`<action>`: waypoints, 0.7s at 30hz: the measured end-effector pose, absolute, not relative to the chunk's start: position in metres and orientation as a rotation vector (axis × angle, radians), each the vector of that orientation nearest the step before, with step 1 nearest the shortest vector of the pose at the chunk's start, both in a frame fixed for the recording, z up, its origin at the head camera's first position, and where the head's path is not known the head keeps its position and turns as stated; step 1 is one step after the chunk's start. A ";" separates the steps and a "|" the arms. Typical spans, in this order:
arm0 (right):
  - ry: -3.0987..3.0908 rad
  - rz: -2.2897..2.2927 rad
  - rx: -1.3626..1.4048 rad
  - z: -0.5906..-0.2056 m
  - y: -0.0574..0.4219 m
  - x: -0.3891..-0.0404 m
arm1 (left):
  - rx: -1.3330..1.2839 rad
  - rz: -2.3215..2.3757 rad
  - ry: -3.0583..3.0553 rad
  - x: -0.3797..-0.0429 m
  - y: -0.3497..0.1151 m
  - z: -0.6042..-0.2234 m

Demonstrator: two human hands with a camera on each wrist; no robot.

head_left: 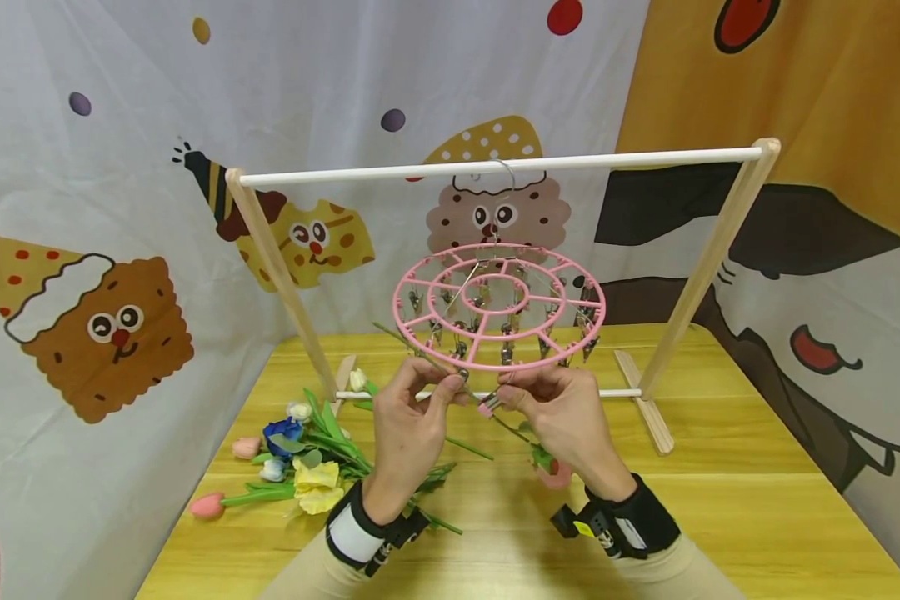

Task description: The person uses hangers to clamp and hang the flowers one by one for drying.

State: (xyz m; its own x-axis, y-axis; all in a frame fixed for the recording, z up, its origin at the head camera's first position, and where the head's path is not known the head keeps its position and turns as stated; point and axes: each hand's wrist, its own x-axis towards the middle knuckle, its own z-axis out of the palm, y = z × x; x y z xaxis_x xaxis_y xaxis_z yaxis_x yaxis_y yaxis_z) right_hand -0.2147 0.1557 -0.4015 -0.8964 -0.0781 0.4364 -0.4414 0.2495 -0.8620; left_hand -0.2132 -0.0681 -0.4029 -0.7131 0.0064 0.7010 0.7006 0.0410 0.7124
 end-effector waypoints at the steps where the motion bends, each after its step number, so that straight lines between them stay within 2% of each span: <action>1: -2.221 1.694 0.484 -0.402 0.156 -0.215 | -0.707 -1.726 -1.804 -0.213 -0.068 -0.403; 21: -2.258 1.771 0.547 -0.407 0.163 -0.213 | -0.696 -1.709 -1.830 -0.211 -0.068 -0.404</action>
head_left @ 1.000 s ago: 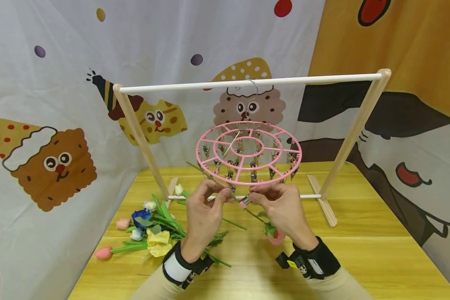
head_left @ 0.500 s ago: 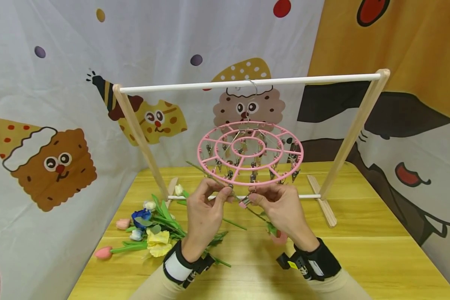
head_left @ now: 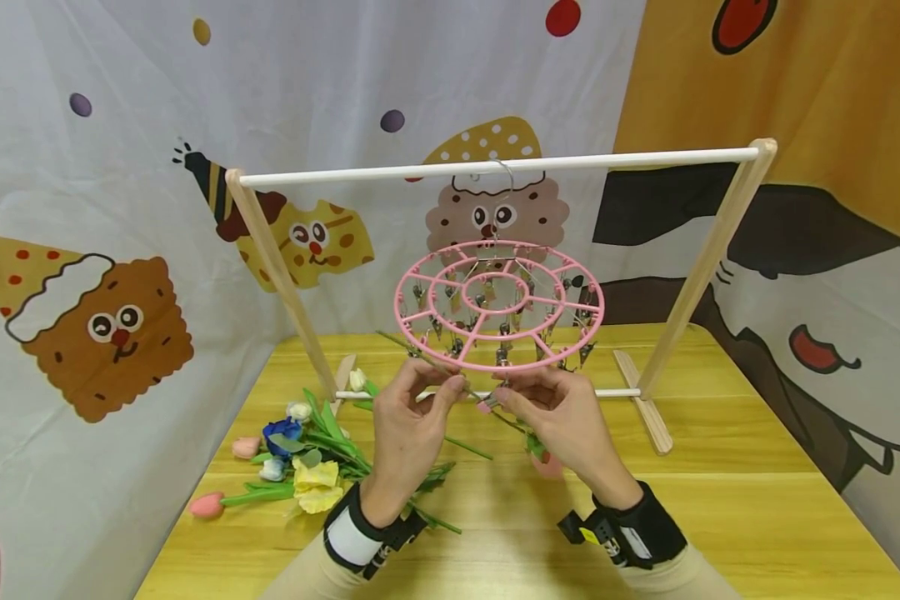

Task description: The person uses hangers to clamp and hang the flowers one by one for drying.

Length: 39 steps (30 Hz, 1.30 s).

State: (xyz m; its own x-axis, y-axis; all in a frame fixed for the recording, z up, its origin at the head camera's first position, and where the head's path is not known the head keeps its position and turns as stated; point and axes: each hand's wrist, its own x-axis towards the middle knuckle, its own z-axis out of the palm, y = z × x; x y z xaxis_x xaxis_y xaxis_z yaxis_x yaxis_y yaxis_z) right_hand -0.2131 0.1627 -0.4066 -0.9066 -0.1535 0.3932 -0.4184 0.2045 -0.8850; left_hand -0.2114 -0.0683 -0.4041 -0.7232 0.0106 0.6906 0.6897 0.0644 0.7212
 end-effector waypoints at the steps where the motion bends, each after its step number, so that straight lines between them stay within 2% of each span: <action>1: -2.258 1.776 0.545 -0.407 0.163 -0.213 | -0.692 -1.703 -1.839 -0.211 -0.069 -0.404; 39: -2.225 1.740 0.424 -0.413 0.195 -0.212 | -0.734 -1.346 -2.022 -0.215 -0.097 -0.429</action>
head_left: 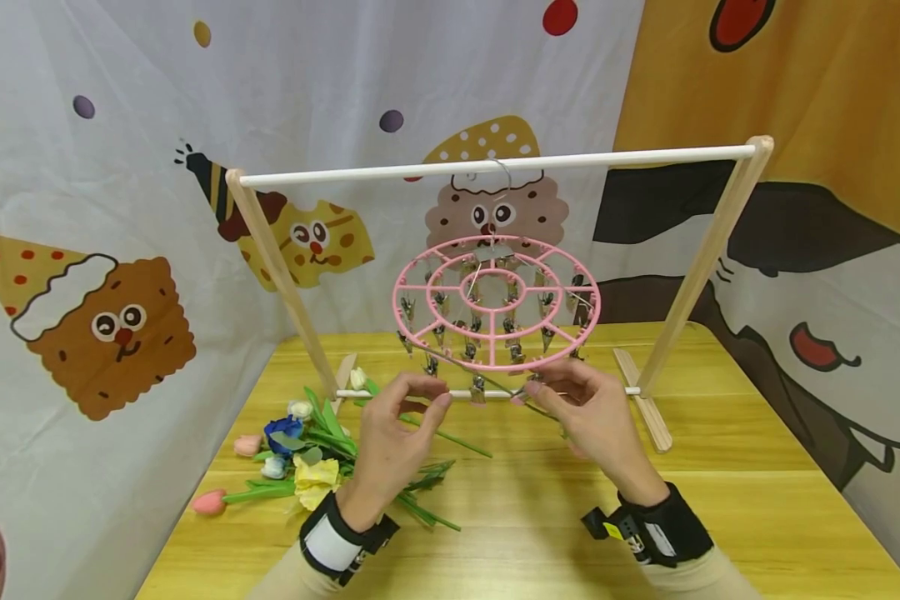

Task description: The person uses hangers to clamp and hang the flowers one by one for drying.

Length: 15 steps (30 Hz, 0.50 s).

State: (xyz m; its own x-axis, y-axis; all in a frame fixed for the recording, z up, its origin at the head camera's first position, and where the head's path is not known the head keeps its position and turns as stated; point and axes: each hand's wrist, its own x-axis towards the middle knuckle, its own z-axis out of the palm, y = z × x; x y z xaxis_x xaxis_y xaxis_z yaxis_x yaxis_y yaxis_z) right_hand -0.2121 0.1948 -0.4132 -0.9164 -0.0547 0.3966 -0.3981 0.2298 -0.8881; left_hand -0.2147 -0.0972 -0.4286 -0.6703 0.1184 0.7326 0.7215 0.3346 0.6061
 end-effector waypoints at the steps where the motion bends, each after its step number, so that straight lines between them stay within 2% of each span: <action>1: -2.224 1.736 0.420 -0.413 0.196 -0.212 | -0.735 -1.337 -2.028 -0.215 -0.099 -0.430; 15: -2.207 1.666 0.388 -0.412 0.212 -0.214 | -0.688 -1.196 -2.179 -0.225 -0.116 -0.444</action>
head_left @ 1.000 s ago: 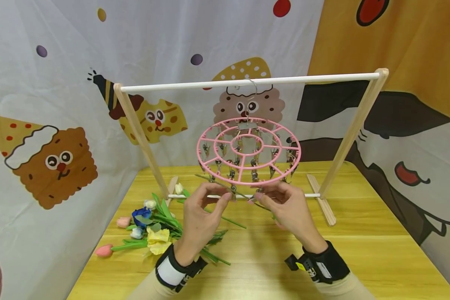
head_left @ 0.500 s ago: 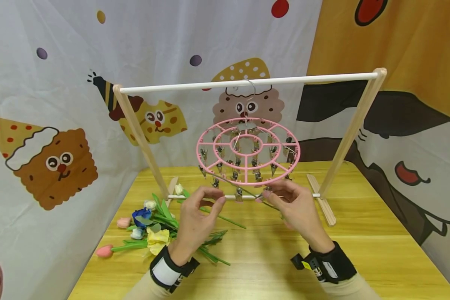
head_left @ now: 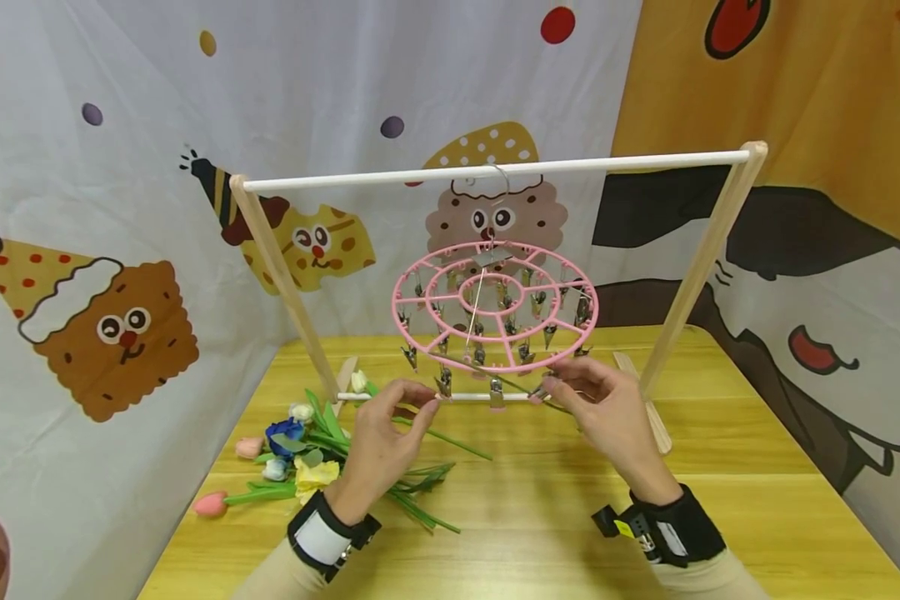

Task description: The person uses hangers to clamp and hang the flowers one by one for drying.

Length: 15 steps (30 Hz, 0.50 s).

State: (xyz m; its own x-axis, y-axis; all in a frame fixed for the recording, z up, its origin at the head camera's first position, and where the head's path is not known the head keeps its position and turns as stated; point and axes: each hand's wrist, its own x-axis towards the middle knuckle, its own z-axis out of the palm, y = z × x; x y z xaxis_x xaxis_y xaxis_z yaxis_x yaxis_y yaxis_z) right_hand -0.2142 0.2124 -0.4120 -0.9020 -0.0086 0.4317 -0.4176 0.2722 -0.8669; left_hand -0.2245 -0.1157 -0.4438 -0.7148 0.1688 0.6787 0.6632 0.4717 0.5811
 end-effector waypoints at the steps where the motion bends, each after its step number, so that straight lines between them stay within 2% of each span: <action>1: -2.207 1.668 0.385 -0.412 0.213 -0.214 | -0.683 -1.181 -2.195 -0.225 -0.117 -0.445; 15: -2.201 1.654 0.309 -0.407 0.224 -0.218 | -0.629 -1.002 -2.536 -0.249 -0.134 -0.465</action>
State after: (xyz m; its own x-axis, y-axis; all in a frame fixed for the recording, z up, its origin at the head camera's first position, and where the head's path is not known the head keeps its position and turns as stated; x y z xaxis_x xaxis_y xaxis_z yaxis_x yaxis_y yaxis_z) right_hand -0.2179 0.2244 -0.4068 -0.9078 0.0455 0.4168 -0.3877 0.2876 -0.8758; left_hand -0.2488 -0.1337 -0.4652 -0.8435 0.2752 0.4613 0.5162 0.6530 0.5542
